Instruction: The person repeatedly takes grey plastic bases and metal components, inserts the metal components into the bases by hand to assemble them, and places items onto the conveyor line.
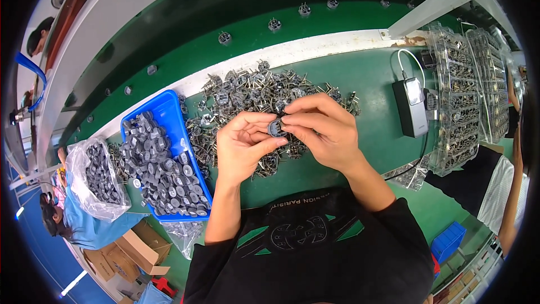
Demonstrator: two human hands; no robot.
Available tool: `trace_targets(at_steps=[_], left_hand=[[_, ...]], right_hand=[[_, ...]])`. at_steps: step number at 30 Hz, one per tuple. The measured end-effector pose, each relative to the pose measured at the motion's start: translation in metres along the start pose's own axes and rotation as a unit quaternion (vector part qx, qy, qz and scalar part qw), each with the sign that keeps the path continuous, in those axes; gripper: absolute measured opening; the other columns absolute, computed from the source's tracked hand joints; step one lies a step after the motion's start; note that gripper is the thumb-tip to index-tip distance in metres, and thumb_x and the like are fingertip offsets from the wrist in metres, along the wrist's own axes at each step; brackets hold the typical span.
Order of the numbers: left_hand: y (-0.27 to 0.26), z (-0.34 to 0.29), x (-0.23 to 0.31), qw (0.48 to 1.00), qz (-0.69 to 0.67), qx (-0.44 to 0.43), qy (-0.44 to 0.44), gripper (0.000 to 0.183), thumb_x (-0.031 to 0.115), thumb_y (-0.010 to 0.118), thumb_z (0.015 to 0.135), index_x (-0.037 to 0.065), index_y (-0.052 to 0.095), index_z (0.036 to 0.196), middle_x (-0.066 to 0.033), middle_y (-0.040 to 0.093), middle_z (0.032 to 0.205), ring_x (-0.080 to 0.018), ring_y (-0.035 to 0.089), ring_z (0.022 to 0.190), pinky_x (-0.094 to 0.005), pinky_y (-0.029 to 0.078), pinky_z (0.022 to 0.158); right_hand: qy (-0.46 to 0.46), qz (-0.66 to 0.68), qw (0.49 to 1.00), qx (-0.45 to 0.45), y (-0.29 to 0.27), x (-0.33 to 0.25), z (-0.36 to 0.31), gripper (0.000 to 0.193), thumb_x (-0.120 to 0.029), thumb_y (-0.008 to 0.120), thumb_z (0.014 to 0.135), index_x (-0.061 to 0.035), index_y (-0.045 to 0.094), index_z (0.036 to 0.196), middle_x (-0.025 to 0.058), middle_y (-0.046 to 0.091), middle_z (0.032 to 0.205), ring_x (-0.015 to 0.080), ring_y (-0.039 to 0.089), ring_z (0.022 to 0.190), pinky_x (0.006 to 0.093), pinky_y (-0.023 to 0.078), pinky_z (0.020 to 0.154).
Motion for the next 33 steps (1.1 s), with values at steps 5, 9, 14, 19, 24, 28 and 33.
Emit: trace_targets(at_steps=[5, 9, 14, 19, 24, 28, 33], left_hand=[[0.006, 0.001, 0.003, 0.999, 0.029, -0.011, 0.013, 0.039, -0.018, 0.07, 0.075, -0.006, 0.061, 0.11, -0.0141, 0.067, 0.099, -0.0183, 0.067, 0.093, -0.0321, 0.061, 0.081], [0.005, 0.004, 0.0, 1.0, 0.0, -0.009, -0.003, 0.037, -0.017, 0.068, 0.077, -0.006, 0.061, 0.112, -0.0145, 0.068, 0.101, -0.0179, 0.067, 0.091, -0.0302, 0.059, 0.08], [-0.029, 0.016, 0.011, 0.99, 0.111, 0.074, -0.056, 0.023, -0.005, 0.073, 0.08, 0.001, 0.07, 0.101, -0.0053, 0.07, 0.086, -0.0078, 0.064, 0.077, -0.0206, 0.051, 0.068], [-0.09, 0.086, 0.055, 0.919, 0.371, 0.135, 0.007, 0.022, 0.006, 0.069, 0.085, -0.003, 0.066, 0.105, -0.002, 0.06, 0.081, -0.0101, 0.062, 0.074, -0.0231, 0.049, 0.067], [-0.161, 0.15, 0.052, 0.813, 0.544, 0.206, -0.012, 0.025, 0.018, 0.072, 0.082, 0.0, 0.071, 0.099, -0.0116, 0.073, 0.085, -0.0163, 0.068, 0.075, -0.0287, 0.051, 0.071], [-0.191, 0.166, 0.031, 0.824, 0.523, 0.219, -0.001, 0.026, 0.022, 0.073, 0.082, 0.0, 0.073, 0.095, -0.0142, 0.073, 0.089, -0.0213, 0.071, 0.084, -0.0302, 0.052, 0.077], [-0.208, 0.15, 0.07, 0.777, 0.567, 0.266, 0.065, 0.028, 0.023, 0.068, 0.084, 0.005, 0.072, 0.104, -0.0184, 0.071, 0.099, -0.0303, 0.068, 0.094, -0.0347, 0.051, 0.083]], right_hand=[[-0.011, -0.031, 0.999, -0.023, 0.007, 0.001, -0.003, 0.017, 0.004, 0.074, 0.071, -0.002, 0.069, 0.087, 0.0063, 0.061, 0.086, 0.0196, 0.063, 0.07, 0.0292, 0.051, 0.058], [-0.051, -0.086, 0.995, -0.016, 0.009, -0.003, -0.004, 0.021, 0.001, 0.074, 0.07, -0.0048, 0.07, 0.09, 0.005, 0.061, 0.085, 0.0202, 0.062, 0.07, 0.0295, 0.051, 0.055], [0.006, -0.07, 0.996, -0.053, -0.003, 0.02, -0.001, 0.038, 0.005, 0.066, 0.074, -0.0067, 0.067, 0.109, 0.0092, 0.062, 0.093, 0.0254, 0.062, 0.076, 0.0352, 0.053, 0.065], [0.094, -0.257, 0.96, -0.053, -0.059, 0.07, -0.001, 0.025, 0.0, 0.068, 0.078, -0.0044, 0.069, 0.103, 0.0075, 0.062, 0.089, 0.025, 0.06, 0.079, 0.0343, 0.05, 0.065], [0.188, -0.267, 0.939, -0.111, -0.059, 0.099, -0.014, 0.017, -0.004, 0.071, 0.076, -0.0033, 0.069, 0.093, 0.0058, 0.062, 0.088, 0.0255, 0.059, 0.087, 0.0366, 0.049, 0.072], [0.157, -0.244, 0.951, -0.108, -0.062, 0.091, -0.013, 0.012, -0.006, 0.071, 0.076, -0.0047, 0.07, 0.088, 0.0062, 0.062, 0.084, 0.0273, 0.059, 0.084, 0.0386, 0.049, 0.074], [0.245, -0.158, 0.954, -0.076, -0.079, 0.1, -0.018, 0.017, 0.0, 0.071, 0.077, -0.0024, 0.069, 0.093, 0.0082, 0.06, 0.076, 0.0221, 0.059, 0.065, 0.0323, 0.048, 0.061]])
Point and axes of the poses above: each hand's wrist, its own z-axis towards the middle knuckle, its own y-axis out of the palm, x = y × z, the point moved 10 cm from there along z, towards the middle knuckle
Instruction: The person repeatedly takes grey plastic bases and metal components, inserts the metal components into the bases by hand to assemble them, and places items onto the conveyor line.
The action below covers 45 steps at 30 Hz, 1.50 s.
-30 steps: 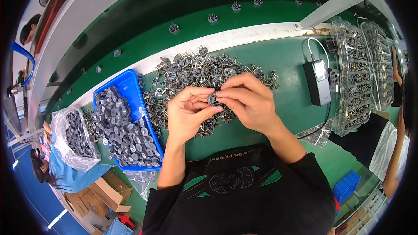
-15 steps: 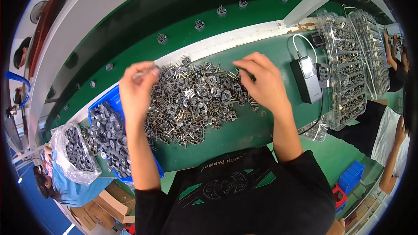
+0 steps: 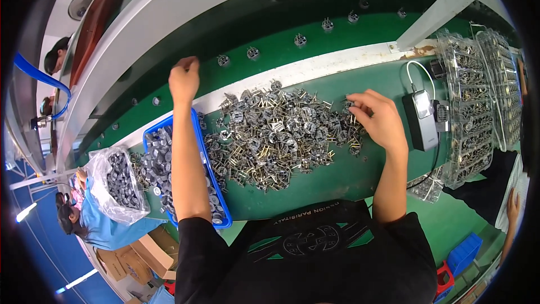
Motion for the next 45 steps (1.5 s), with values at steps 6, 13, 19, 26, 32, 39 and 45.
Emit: trace_targets(at_steps=[6, 13, 19, 26, 32, 39, 45], left_hand=[[-0.03, -0.003, -0.041, 0.987, 0.148, -0.056, -0.034, 0.031, 0.016, 0.066, 0.083, 0.008, 0.07, 0.113, -0.0167, 0.07, 0.099, -0.0248, 0.067, 0.091, -0.0342, 0.051, 0.082], [-0.018, -0.042, 0.001, 0.993, -0.027, -0.114, -0.017, 0.041, 0.01, 0.076, 0.074, 0.0, 0.067, 0.113, -0.0116, 0.068, 0.093, -0.0169, 0.066, 0.085, -0.0278, 0.051, 0.078], [-0.01, -0.118, 0.08, 0.928, -0.319, -0.17, -0.087, 0.038, -0.007, 0.075, 0.076, -0.003, 0.064, 0.113, -0.006, 0.067, 0.089, -0.0104, 0.064, 0.081, -0.0218, 0.052, 0.075], [0.002, -0.177, 0.116, 0.961, -0.242, -0.131, 0.002, 0.048, 0.008, 0.091, 0.061, 0.003, 0.055, 0.092, -0.0024, 0.052, 0.085, -0.0064, 0.052, 0.065, -0.0198, 0.05, 0.056], [0.003, -0.201, 0.143, 0.972, -0.196, -0.108, 0.066, 0.05, 0.015, 0.092, 0.062, 0.005, 0.048, 0.084, -0.0035, 0.052, 0.073, -0.01, 0.05, 0.057, -0.0249, 0.044, 0.049], [0.019, -0.218, 0.131, 0.958, -0.261, -0.118, 0.012, 0.046, 0.009, 0.087, 0.066, 0.005, 0.045, 0.085, -0.0018, 0.053, 0.069, -0.0065, 0.048, 0.056, -0.0232, 0.042, 0.048], [0.02, -0.229, 0.134, 0.929, -0.351, -0.113, 0.02, 0.046, 0.0, 0.084, 0.066, 0.006, 0.043, 0.086, -0.004, 0.057, 0.075, -0.0061, 0.053, 0.064, -0.0213, 0.046, 0.054]], right_hand=[[-0.027, 0.064, 0.997, -0.027, -0.001, -0.003, 0.0, 0.015, 0.005, 0.067, 0.076, 0.0005, 0.066, 0.091, 0.0056, 0.059, 0.081, 0.0136, 0.059, 0.066, 0.0267, 0.049, 0.06], [0.017, 0.417, 0.908, -0.044, 0.026, -0.007, -0.003, 0.011, 0.009, 0.063, 0.084, 0.0028, 0.062, 0.093, 0.0109, 0.063, 0.098, 0.02, 0.067, 0.086, 0.0264, 0.055, 0.069], [0.048, 0.533, 0.841, -0.073, 0.061, -0.019, -0.005, 0.012, 0.011, 0.059, 0.086, 0.0064, 0.063, 0.097, 0.0191, 0.064, 0.108, 0.0248, 0.069, 0.089, 0.0306, 0.057, 0.072], [0.104, 0.611, 0.778, -0.099, 0.098, -0.046, -0.01, 0.02, 0.011, 0.059, 0.085, 0.0073, 0.064, 0.105, 0.0156, 0.063, 0.109, 0.0223, 0.068, 0.09, 0.0304, 0.057, 0.079], [0.03, 0.559, 0.82, -0.116, 0.097, -0.07, -0.015, 0.023, 0.017, 0.057, 0.08, 0.0055, 0.063, 0.099, 0.0104, 0.057, 0.105, 0.0176, 0.065, 0.081, 0.0294, 0.058, 0.071], [-0.09, 0.301, 0.949, -0.017, 0.067, -0.093, -0.024, 0.015, 0.004, 0.07, 0.079, 0.0002, 0.07, 0.093, 0.0083, 0.067, 0.089, 0.015, 0.065, 0.073, 0.0253, 0.052, 0.059], [-0.205, 0.18, 0.96, 0.057, 0.053, -0.117, -0.035, 0.018, 0.0, 0.079, 0.067, -0.0068, 0.072, 0.082, 0.0031, 0.069, 0.085, 0.0176, 0.062, 0.074, 0.0289, 0.048, 0.064]])
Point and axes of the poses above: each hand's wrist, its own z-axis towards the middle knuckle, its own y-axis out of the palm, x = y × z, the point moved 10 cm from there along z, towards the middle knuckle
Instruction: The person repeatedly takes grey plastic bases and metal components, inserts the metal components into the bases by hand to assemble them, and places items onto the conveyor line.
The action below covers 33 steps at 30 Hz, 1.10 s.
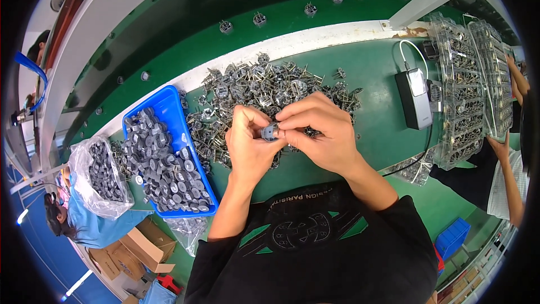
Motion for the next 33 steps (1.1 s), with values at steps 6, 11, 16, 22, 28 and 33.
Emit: trace_targets(at_steps=[6, 11, 16, 22, 28, 33], left_hand=[[0.005, -0.005, 0.008, 0.999, -0.017, -0.021, 0.021, 0.045, -0.004, 0.081, 0.067, 0.005, 0.042, 0.087, -0.0059, 0.059, 0.078, -0.0064, 0.054, 0.066, -0.0213, 0.046, 0.055], [0.014, -0.004, 0.011, 0.988, -0.139, -0.054, -0.042, 0.04, -0.005, 0.078, 0.073, 0.003, 0.049, 0.099, -0.0062, 0.061, 0.084, -0.0079, 0.059, 0.074, -0.0203, 0.048, 0.058], [0.008, -0.004, -0.004, 0.96, -0.209, -0.101, -0.157, 0.032, -0.007, 0.066, 0.085, -0.003, 0.058, 0.115, -0.0078, 0.066, 0.089, -0.0109, 0.064, 0.074, -0.0223, 0.053, 0.065], [-0.042, 0.053, -0.007, 0.997, -0.004, -0.031, -0.067, 0.018, 0.001, 0.065, 0.087, 0.0, 0.066, 0.105, -0.007, 0.067, 0.082, -0.0126, 0.064, 0.071, -0.0252, 0.051, 0.065], [-0.096, 0.16, -0.055, 0.952, 0.303, 0.014, -0.045, 0.023, 0.016, 0.069, 0.084, 0.001, 0.071, 0.101, -0.0114, 0.072, 0.085, -0.0187, 0.069, 0.077, -0.0296, 0.052, 0.072], [-0.112, 0.199, -0.109, 0.954, 0.293, 0.006, -0.071, 0.025, 0.021, 0.07, 0.083, 0.002, 0.072, 0.099, -0.0146, 0.073, 0.089, -0.0239, 0.071, 0.085, -0.0326, 0.052, 0.077]], right_hand=[[-0.03, -0.018, 0.999, -0.006, 0.006, -0.005, -0.005, 0.017, -0.001, 0.08, 0.067, -0.0068, 0.072, 0.08, 0.0015, 0.065, 0.083, 0.0181, 0.058, 0.073, 0.0294, 0.045, 0.06], [-0.008, -0.008, 1.0, 0.011, 0.004, 0.005, -0.008, 0.017, 0.001, 0.078, 0.067, -0.0063, 0.071, 0.081, 0.0023, 0.065, 0.081, 0.0189, 0.06, 0.071, 0.0293, 0.047, 0.06], [-0.068, -0.068, 0.995, -0.037, 0.002, -0.001, -0.007, 0.03, 0.006, 0.071, 0.071, -0.0036, 0.071, 0.099, 0.0071, 0.068, 0.095, 0.0225, 0.063, 0.077, 0.0322, 0.052, 0.067], [0.071, -0.227, 0.971, 0.017, -0.068, 0.056, 0.006, 0.028, -0.002, 0.066, 0.08, -0.0063, 0.067, 0.107, 0.0113, 0.063, 0.094, 0.0307, 0.061, 0.083, 0.0391, 0.051, 0.073], [0.171, -0.333, 0.927, -0.019, -0.08, 0.105, 0.002, 0.023, -0.01, 0.07, 0.08, -0.0076, 0.07, 0.103, 0.01, 0.062, 0.089, 0.0297, 0.059, 0.087, 0.0407, 0.049, 0.076], [0.198, -0.223, 0.954, 0.015, -0.088, 0.106, -0.002, 0.015, -0.006, 0.068, 0.083, -0.0048, 0.072, 0.097, 0.0095, 0.063, 0.086, 0.0248, 0.062, 0.076, 0.0325, 0.049, 0.07]])
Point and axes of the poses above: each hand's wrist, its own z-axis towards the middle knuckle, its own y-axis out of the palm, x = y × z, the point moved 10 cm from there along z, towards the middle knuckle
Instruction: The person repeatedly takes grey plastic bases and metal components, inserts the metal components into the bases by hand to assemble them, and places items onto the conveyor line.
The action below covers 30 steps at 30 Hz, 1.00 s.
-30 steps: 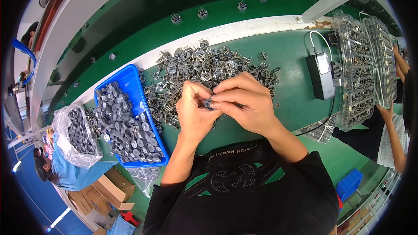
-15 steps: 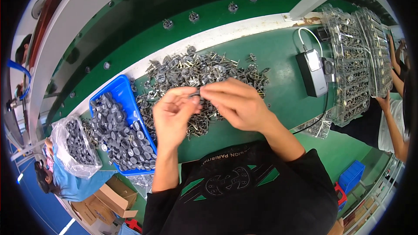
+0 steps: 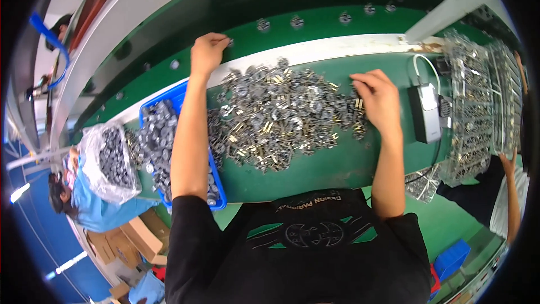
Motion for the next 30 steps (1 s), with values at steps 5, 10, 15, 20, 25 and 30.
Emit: trace_targets(at_steps=[5, 10, 15, 20, 25, 30], left_hand=[[-0.044, -0.038, 0.035, 0.998, 0.059, 0.025, 0.015, 0.025, 0.025, 0.067, 0.085, 0.004, 0.071, 0.098, -0.0134, 0.072, 0.091, -0.0278, 0.07, 0.085, -0.0348, 0.052, 0.076], [-0.094, -0.127, 0.049, 0.968, 0.243, -0.022, 0.049, 0.019, 0.021, 0.064, 0.084, 0.007, 0.071, 0.096, -0.0139, 0.07, 0.088, -0.0333, 0.068, 0.083, -0.0396, 0.052, 0.075], [-0.099, -0.201, 0.019, 0.957, 0.262, -0.103, -0.075, 0.027, 0.017, 0.071, 0.078, 0.007, 0.07, 0.103, -0.0137, 0.07, 0.091, -0.0334, 0.067, 0.084, -0.0428, 0.053, 0.078], [-0.087, -0.221, 0.008, 0.955, 0.252, -0.141, -0.073, 0.035, 0.013, 0.075, 0.07, 0.006, 0.07, 0.104, -0.0152, 0.068, 0.099, -0.035, 0.062, 0.097, -0.0425, 0.05, 0.087], [-0.091, -0.223, 0.004, 0.964, 0.247, -0.089, -0.044, 0.033, 0.013, 0.074, 0.07, 0.004, 0.071, 0.101, -0.0154, 0.067, 0.095, -0.0336, 0.059, 0.095, -0.042, 0.047, 0.089], [-0.104, -0.228, 0.012, 0.976, 0.217, -0.01, -0.021, 0.031, 0.011, 0.073, 0.07, 0.003, 0.071, 0.1, -0.0135, 0.065, 0.09, -0.0317, 0.06, 0.089, -0.0395, 0.048, 0.084]], right_hand=[[-0.003, 0.081, 0.995, 0.065, -0.022, 0.016, 0.003, 0.016, -0.002, 0.063, 0.089, -0.0002, 0.071, 0.102, 0.0065, 0.066, 0.094, 0.0132, 0.061, 0.082, 0.0235, 0.048, 0.075], [0.099, 0.294, 0.949, 0.045, -0.019, 0.045, 0.003, 0.021, 0.002, 0.058, 0.091, 0.0075, 0.066, 0.109, 0.0074, 0.065, 0.1, 0.0135, 0.061, 0.094, 0.0235, 0.046, 0.087], [0.01, 0.028, 0.999, -0.027, 0.002, 0.014, 0.008, 0.03, -0.006, 0.069, 0.082, -0.0061, 0.069, 0.112, 0.0047, 0.06, 0.101, 0.0134, 0.054, 0.082, 0.0251, 0.044, 0.073], [-0.033, -0.098, 0.994, -0.036, 0.013, -0.007, 0.012, 0.034, -0.006, 0.069, 0.078, -0.0087, 0.069, 0.112, 0.0078, 0.057, 0.096, 0.0221, 0.054, 0.085, 0.0314, 0.046, 0.077], [-0.018, -0.06, 0.993, -0.103, 0.028, -0.027, 0.02, 0.03, -0.004, 0.067, 0.079, -0.0067, 0.069, 0.109, 0.008, 0.056, 0.096, 0.0221, 0.055, 0.084, 0.0322, 0.046, 0.074], [-0.057, -0.08, 0.989, -0.112, 0.039, -0.018, 0.028, 0.019, -0.002, 0.066, 0.081, -0.0016, 0.068, 0.1, 0.008, 0.058, 0.088, 0.0211, 0.055, 0.07, 0.0323, 0.046, 0.067]])
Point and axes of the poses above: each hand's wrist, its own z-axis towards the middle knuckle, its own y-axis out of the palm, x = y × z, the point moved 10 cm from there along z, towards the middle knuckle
